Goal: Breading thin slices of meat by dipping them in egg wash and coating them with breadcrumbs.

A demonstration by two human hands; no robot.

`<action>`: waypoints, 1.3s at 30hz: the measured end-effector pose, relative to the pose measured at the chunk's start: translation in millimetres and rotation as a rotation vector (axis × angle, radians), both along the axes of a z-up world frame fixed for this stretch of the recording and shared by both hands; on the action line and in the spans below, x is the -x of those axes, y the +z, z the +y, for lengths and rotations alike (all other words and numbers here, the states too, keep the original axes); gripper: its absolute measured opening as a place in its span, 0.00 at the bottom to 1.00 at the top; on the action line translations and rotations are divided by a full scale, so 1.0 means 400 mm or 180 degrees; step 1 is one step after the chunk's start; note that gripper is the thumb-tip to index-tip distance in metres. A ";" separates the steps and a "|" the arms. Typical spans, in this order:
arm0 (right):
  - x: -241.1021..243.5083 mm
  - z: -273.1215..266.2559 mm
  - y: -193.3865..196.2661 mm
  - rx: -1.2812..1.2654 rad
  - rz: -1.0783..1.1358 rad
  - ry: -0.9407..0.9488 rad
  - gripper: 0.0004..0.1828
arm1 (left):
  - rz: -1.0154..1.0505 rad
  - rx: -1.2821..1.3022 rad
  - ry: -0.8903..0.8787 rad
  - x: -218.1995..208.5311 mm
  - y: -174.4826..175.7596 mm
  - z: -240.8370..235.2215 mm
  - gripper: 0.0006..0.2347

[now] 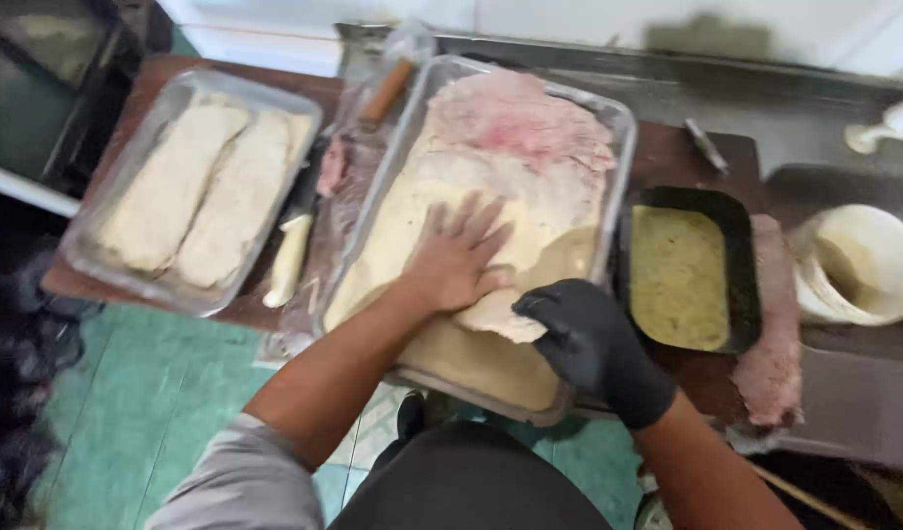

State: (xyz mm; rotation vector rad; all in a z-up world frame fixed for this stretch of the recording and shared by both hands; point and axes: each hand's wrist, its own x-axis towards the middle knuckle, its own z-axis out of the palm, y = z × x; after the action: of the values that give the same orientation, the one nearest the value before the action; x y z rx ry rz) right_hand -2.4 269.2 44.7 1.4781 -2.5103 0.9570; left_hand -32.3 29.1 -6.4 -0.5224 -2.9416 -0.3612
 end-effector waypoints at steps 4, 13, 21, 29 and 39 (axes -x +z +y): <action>0.052 -0.035 0.031 0.0160 0.0240 0.0041 0.22 | -0.0266 -0.1368 -0.0236 -0.036 -0.036 -0.058 0.31; 0.143 -0.191 0.273 0.0519 -0.0307 -0.0196 0.17 | -0.0920 -0.4553 -0.0440 -0.112 -0.052 -0.060 0.29; 0.176 -0.454 0.462 -0.0049 0.1121 -0.0736 0.10 | -0.1236 -0.5536 -0.0284 -0.075 -0.037 -0.237 0.13; 0.393 -0.778 0.202 0.1139 -0.0702 -0.0330 0.08 | -0.1069 -0.3844 0.1286 -0.199 0.079 -0.740 0.13; 0.437 -1.122 -0.121 -0.0289 -0.0112 -0.0705 0.15 | -0.1720 -0.2801 0.1539 -0.216 0.029 -0.918 0.32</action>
State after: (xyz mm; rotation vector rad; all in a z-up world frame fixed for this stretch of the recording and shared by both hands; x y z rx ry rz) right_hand -177.4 -179.5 -3.8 1.1801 -2.7037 0.8506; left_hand 54.3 -338.1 5.3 0.4536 -2.7692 -1.7942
